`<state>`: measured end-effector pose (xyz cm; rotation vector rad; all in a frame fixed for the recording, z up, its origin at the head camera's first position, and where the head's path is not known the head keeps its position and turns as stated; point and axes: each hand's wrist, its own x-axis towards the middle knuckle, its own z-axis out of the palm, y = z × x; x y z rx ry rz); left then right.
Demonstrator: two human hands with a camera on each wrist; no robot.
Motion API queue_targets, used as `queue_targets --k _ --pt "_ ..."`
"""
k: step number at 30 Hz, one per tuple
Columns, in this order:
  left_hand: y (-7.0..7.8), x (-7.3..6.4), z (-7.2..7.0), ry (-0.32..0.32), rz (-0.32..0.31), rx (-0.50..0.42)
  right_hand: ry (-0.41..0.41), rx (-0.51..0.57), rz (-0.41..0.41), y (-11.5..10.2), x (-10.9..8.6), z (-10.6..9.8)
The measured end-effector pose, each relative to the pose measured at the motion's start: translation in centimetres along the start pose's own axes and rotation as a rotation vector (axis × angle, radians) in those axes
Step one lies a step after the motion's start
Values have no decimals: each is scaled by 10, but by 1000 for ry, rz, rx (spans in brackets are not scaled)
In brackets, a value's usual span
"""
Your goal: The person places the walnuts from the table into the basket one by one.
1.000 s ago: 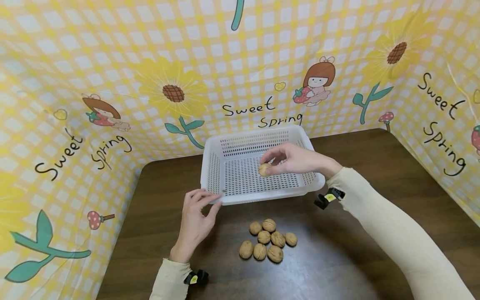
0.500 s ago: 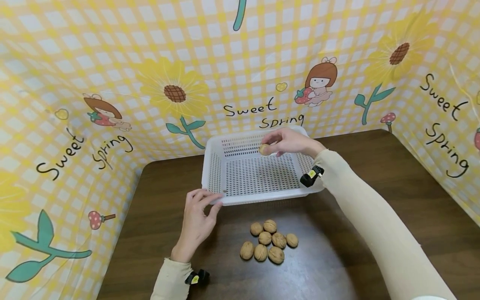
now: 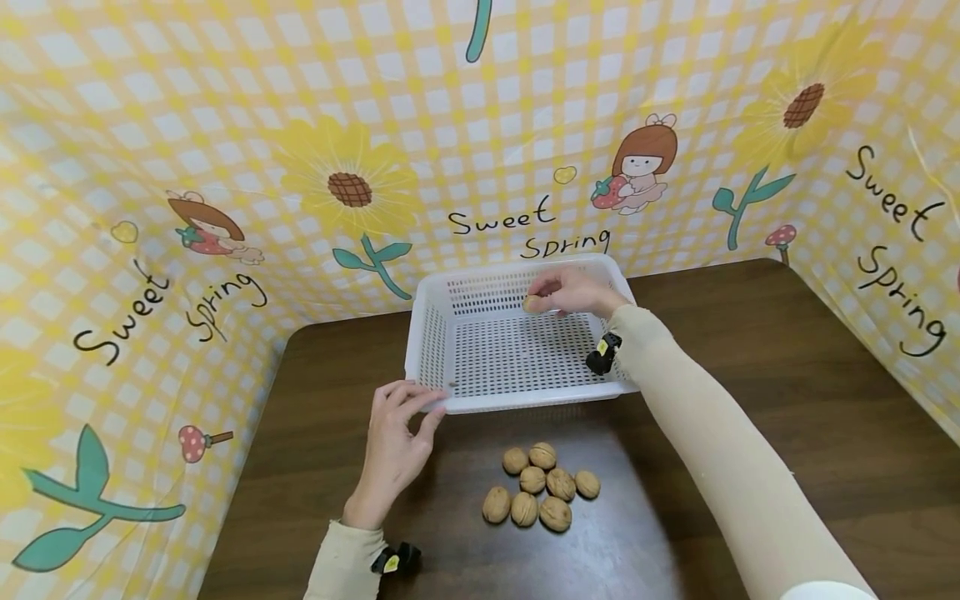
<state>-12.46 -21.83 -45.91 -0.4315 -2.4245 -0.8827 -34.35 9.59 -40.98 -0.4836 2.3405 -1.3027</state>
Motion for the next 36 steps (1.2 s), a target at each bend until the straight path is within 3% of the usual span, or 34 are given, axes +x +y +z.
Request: queue_targets --k 20,36 --pt "6 -1 0 -4 -20 7 19 -292 31 18 18 19" --pt "2 -2 -2 -8 -24 2 40 -245 31 1 12 18"
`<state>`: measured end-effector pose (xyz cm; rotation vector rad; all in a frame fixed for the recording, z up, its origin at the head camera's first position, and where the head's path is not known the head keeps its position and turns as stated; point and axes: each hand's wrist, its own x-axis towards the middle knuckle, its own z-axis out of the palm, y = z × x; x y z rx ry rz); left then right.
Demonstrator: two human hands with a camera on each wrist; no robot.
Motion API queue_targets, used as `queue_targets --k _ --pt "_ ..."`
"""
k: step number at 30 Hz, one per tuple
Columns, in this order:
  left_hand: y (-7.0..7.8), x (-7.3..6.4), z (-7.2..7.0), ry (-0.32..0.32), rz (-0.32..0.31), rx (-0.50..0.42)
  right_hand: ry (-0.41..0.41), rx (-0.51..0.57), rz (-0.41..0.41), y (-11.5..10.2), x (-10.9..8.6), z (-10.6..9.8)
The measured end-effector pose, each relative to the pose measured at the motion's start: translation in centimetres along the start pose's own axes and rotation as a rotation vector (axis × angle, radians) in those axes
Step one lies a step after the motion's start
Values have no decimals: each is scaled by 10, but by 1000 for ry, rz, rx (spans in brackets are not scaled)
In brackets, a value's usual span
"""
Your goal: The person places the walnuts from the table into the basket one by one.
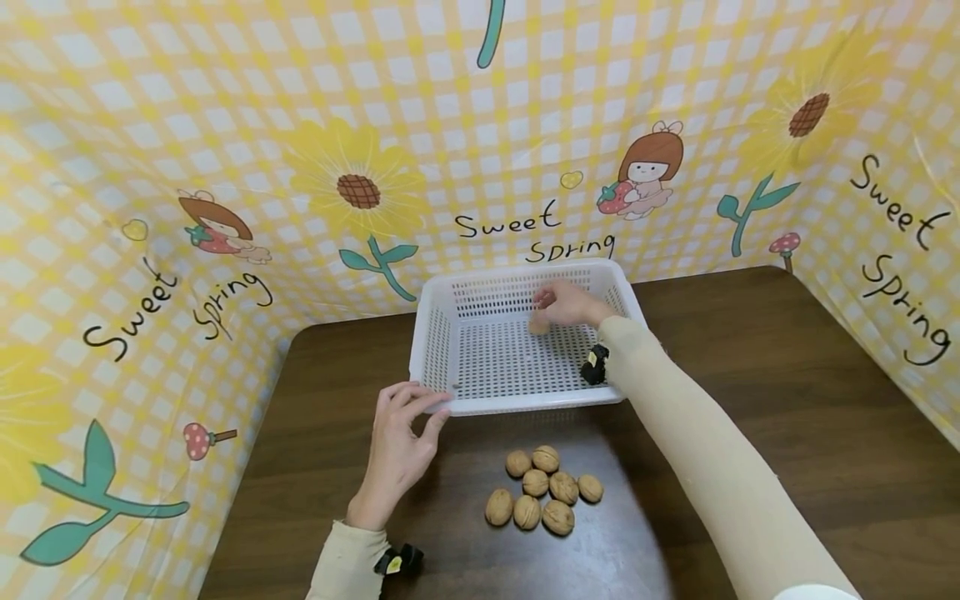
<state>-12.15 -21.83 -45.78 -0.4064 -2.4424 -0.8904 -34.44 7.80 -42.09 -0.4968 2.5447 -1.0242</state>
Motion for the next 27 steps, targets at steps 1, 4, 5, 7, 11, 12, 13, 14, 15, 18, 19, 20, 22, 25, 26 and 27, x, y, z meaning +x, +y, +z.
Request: queue_targets --k 1,4,5,7,11,12,13,14,15,18,19,20,22,25,26,27 --pt "0 0 0 -1 0 -1 5 7 -12 -4 -2 -4" --pt "-1 0 0 1 6 -6 23 11 -65 -22 -13 -19" --pt "-1 0 0 3 8 -8 31 0 -92 -28 -17 -25" --pt "-1 0 0 9 12 -13 52 -6 -140 -42 -25 -34" --pt "-2 1 0 12 15 -13 113 23 -214 -61 -45 -44" --pt "-2 1 0 12 15 -14 130 42 -225 -65 -51 -44" --pt "-2 0 0 12 15 -15 148 50 -241 -69 -57 -44" --pt "-3 0 1 12 15 -15 163 56 -255 -72 -63 -43" --pt "-3 0 1 12 14 -15 174 59 -270 -75 -70 -41" --pt "-3 0 1 13 10 -18 186 69 -333 -83 -88 -32" --pt "-3 0 2 13 9 -17 184 69 -359 -84 -94 -27" --pt "-3 0 2 13 7 -16 179 72 -383 -85 -100 -22" --pt "-3 0 2 11 4 -17 163 71 -429 -84 -111 -11" --pt "-3 1 2 11 1 -19 134 56 -494 -78 -124 8" --pt "-2 1 2 11 0 -19 121 53 -512 -75 -128 14" --pt "-2 1 2 10 0 -19 107 52 -529 -72 -132 20"
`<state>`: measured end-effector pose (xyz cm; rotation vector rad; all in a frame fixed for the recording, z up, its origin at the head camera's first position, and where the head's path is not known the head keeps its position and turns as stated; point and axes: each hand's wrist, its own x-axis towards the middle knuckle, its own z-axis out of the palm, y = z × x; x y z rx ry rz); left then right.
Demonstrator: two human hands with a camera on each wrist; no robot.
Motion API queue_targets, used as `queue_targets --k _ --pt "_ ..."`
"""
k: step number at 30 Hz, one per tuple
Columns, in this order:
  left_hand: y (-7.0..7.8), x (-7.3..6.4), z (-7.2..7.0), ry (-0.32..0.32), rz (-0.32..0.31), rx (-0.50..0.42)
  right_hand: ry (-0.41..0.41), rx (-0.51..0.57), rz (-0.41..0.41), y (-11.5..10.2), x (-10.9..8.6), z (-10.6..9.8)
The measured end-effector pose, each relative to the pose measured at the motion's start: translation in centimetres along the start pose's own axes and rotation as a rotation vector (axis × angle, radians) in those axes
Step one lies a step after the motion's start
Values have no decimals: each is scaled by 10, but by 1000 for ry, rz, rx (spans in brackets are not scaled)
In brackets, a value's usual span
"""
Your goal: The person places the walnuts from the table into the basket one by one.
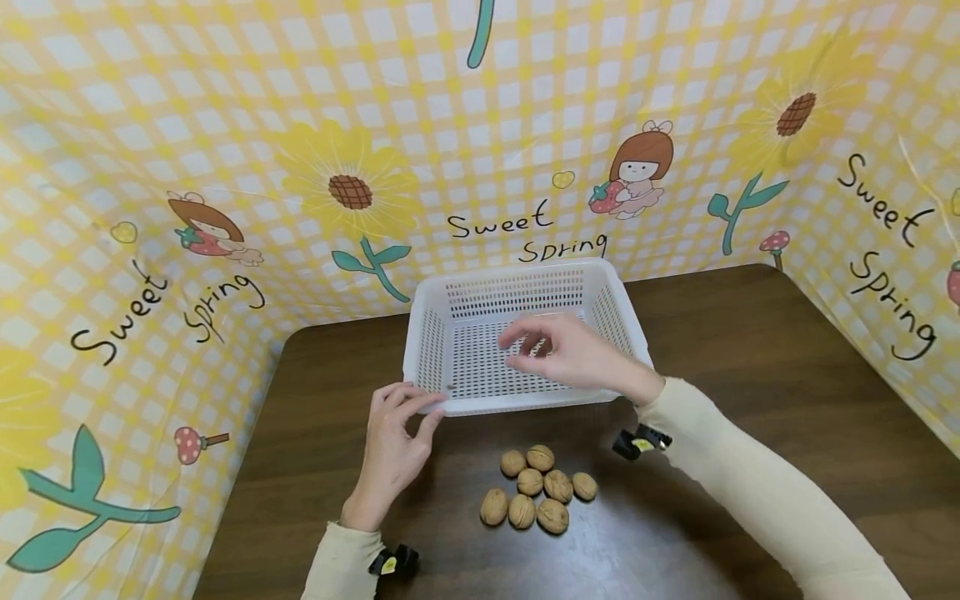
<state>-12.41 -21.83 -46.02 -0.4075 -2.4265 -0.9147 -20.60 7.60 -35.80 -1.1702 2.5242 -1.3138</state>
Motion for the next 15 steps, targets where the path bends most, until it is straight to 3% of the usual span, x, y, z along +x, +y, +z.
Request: queue_targets --k 10,15 --pt "0 -1 1 -7 -2 -6 -150 115 -88 12 -42 49" --pt "0 0 1 1 -7 -15 -230 78 -149 14 -52 74"
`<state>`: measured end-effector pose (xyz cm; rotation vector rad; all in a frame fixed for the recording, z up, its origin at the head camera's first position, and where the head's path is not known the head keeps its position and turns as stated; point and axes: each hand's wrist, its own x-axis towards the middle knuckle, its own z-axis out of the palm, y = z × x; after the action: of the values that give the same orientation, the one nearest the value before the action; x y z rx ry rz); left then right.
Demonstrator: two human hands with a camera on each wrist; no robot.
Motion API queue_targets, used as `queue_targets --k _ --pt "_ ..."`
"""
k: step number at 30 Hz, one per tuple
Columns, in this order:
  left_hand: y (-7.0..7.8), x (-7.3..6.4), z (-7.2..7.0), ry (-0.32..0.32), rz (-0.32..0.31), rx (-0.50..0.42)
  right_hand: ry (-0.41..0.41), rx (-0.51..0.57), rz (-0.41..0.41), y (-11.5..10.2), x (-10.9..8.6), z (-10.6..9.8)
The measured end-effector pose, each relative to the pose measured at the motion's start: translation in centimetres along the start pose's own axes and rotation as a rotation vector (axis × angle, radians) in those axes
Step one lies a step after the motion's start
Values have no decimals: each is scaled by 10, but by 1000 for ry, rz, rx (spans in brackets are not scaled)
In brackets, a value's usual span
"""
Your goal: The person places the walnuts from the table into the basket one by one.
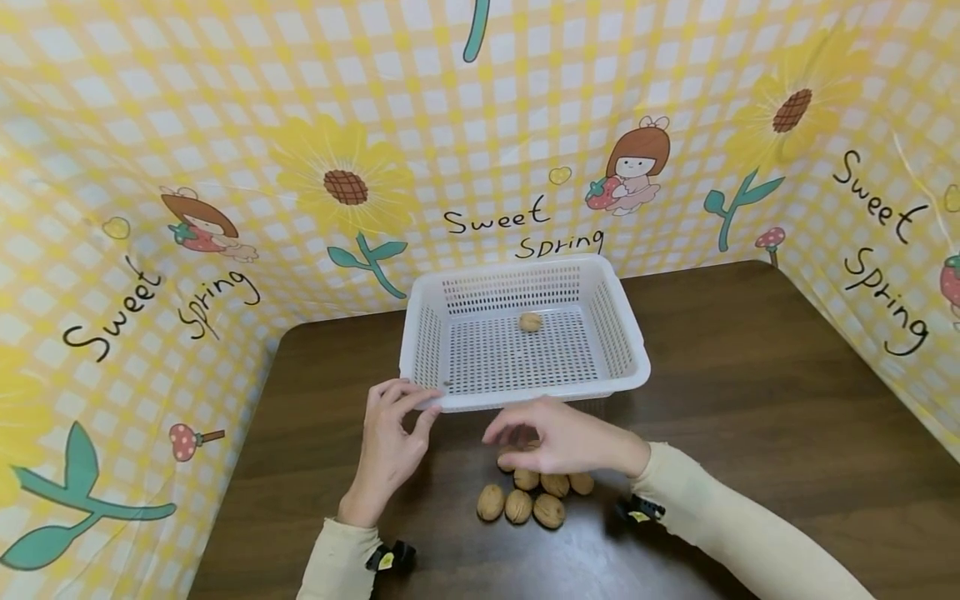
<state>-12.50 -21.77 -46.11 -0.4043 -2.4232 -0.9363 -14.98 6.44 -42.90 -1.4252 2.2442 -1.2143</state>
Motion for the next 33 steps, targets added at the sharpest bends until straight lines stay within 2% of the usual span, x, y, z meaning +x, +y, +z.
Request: queue_targets --k 4,11,25,33 --pt "-1 0 0 -1 -5 4 -83 -77 -42 3 2 19" --pt "-2 0 1 5 4 3 -167 -174 9 5 6 37" --pt "-1 1 0 9 9 -5 -209 -326 -5 14 8 54" --pt "-1 0 1 6 4 0 -215 -343 2 15 9 56"
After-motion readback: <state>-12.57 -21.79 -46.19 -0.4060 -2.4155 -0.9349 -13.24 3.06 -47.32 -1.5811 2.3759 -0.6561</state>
